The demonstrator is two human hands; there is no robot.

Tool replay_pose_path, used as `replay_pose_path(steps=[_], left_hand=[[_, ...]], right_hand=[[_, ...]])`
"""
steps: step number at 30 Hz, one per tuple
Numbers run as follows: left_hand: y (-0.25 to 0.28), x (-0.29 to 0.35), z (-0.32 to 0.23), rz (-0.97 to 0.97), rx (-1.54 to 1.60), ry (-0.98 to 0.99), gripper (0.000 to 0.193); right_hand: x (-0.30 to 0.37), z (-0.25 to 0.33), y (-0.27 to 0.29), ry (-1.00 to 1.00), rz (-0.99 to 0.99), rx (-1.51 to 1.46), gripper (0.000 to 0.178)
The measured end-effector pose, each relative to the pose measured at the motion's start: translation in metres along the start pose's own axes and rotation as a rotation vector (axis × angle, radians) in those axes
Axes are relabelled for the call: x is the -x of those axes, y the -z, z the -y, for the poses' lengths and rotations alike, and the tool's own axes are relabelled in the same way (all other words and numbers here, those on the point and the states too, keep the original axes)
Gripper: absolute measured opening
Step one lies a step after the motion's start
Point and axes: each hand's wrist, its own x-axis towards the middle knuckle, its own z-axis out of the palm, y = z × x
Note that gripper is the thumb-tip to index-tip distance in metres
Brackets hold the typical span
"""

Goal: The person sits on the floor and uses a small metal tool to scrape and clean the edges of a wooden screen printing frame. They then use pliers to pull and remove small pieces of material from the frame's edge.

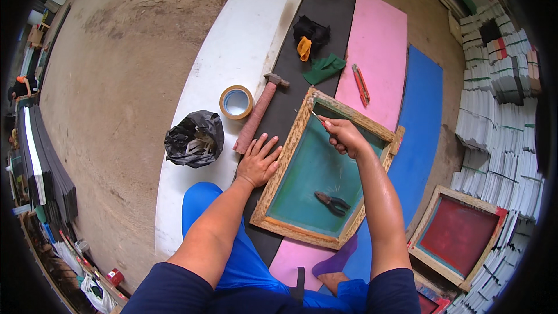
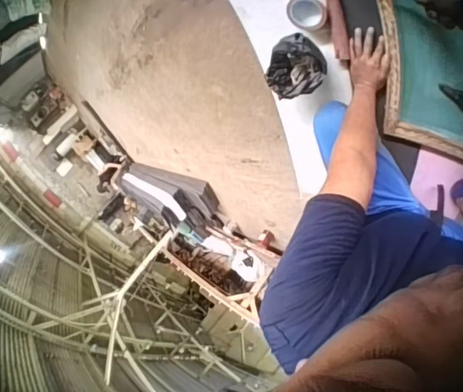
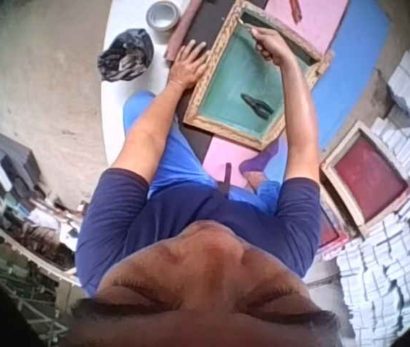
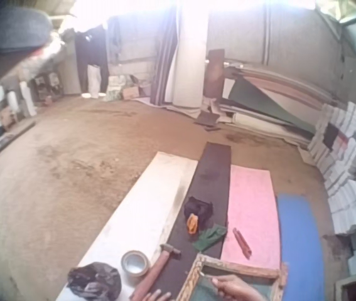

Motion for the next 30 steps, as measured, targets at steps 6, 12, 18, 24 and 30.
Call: replay_pose_path(steps=[6,12,18,24,30], left_hand=[[-0.002,0.000,0.001,-0.034,0.022,-0.026,0.048],[-0.005,0.001,0.004,-0.076,0.041,-0.037,0.048],[-0.011,-0.010,-0.001,-0.136,0.178,-0.036,0.040],[0.052,-0.011,-0.062,0.125,0.071,0.232,0.058],[0.028,-0.001,-0.046,0.137,0.163,0.237,0.054]], right_hand=[[0.011,-0.013,-0.008,0.118,-0.123,0.131,0.044],[0.048,-0.081,-0.034,0.449,-0.683,0.560,0.066],[0.093,-0.169,-0.035,0.272,-1.134,0.575,0.046],[0.112,-0.240,-0.018,0.104,-1.363,0.687,0.052],[0.102,-0.262,-0.023,-0.040,-1.204,0.607,0.055]])
